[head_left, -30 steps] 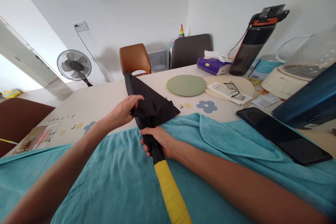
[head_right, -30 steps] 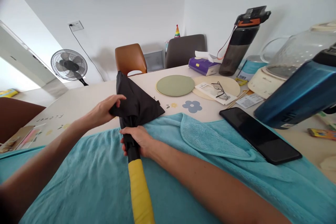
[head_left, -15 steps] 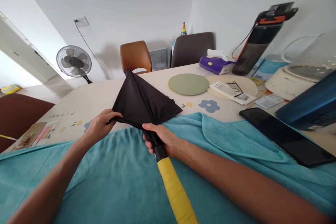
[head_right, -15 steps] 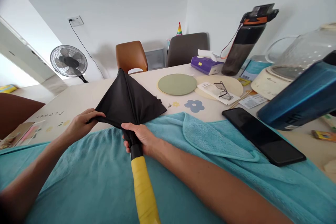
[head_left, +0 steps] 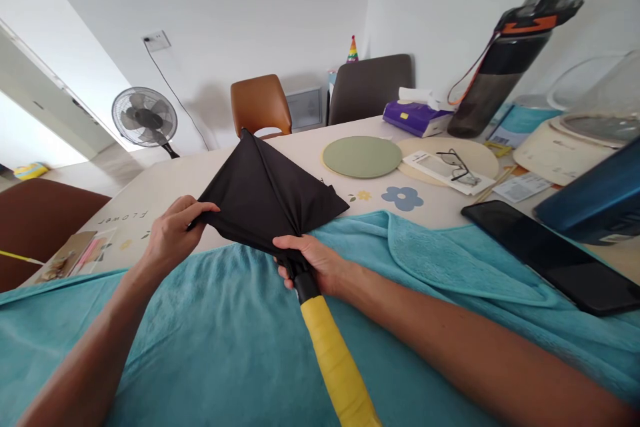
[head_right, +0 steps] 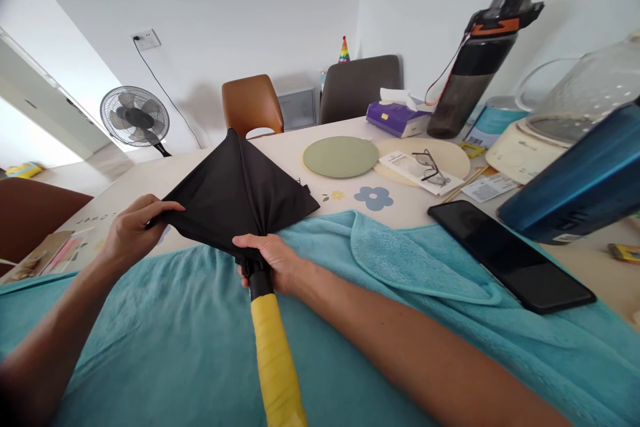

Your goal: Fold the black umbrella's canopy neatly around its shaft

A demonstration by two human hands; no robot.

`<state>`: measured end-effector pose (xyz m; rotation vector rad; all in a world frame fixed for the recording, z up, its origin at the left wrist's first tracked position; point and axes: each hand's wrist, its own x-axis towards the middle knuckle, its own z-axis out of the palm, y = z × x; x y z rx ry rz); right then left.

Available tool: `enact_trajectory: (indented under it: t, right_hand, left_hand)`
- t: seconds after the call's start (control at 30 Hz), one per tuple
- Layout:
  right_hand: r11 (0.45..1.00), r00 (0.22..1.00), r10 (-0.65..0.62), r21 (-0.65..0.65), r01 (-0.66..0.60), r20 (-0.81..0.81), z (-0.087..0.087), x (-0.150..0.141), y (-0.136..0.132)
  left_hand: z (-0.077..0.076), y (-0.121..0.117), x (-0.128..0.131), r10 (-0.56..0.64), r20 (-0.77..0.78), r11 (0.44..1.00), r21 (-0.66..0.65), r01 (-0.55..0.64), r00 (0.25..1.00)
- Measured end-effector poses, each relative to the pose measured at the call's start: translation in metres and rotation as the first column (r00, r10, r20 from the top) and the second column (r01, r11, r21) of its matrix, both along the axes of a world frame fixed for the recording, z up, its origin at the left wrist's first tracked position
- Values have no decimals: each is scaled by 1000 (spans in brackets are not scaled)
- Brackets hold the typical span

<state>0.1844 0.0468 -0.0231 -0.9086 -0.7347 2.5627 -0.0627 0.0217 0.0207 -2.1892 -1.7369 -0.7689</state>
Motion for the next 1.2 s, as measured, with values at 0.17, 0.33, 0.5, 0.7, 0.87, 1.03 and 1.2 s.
enact_trajectory:
  t: [0.17, 0.33, 0.5, 0.7, 0.87, 1.03, 1.2]
  right_hand:
    - [999, 1000, -28, 44, 28, 3, -2, -3, -1]
    - [997, 999, -50, 56, 50, 12, 2, -4, -4]
    - [996, 997, -67, 60, 66, 22, 0, -4, -3]
    - [999, 998, -34, -9, 35, 50, 3, -1, 2]
    - [998, 999, -41, -57, 41, 6, 5, 1, 2]
    - [995, 997, -73, -67, 72, -12, 5, 1, -1]
    - [997, 998, -50, -58, 51, 27, 6, 1, 0]
  left_hand:
    - [5, -4, 5, -19, 13, 994, 106, 17, 1000]
    - [8, -7, 11, -9, 21, 992, 129, 6, 1000]
    - [10, -8, 9, 7, -24, 989, 149, -3, 1000]
    - [9, -8, 4, 39, -135, 996, 87, -27, 990]
    - [11, -6, -2, -1, -161, 989, -147, -23, 987]
    - [11, -4, -10, 14, -191, 937, -339, -80, 981]
    - [-11, 3, -5, -43, -119, 817, -576, -34, 992]
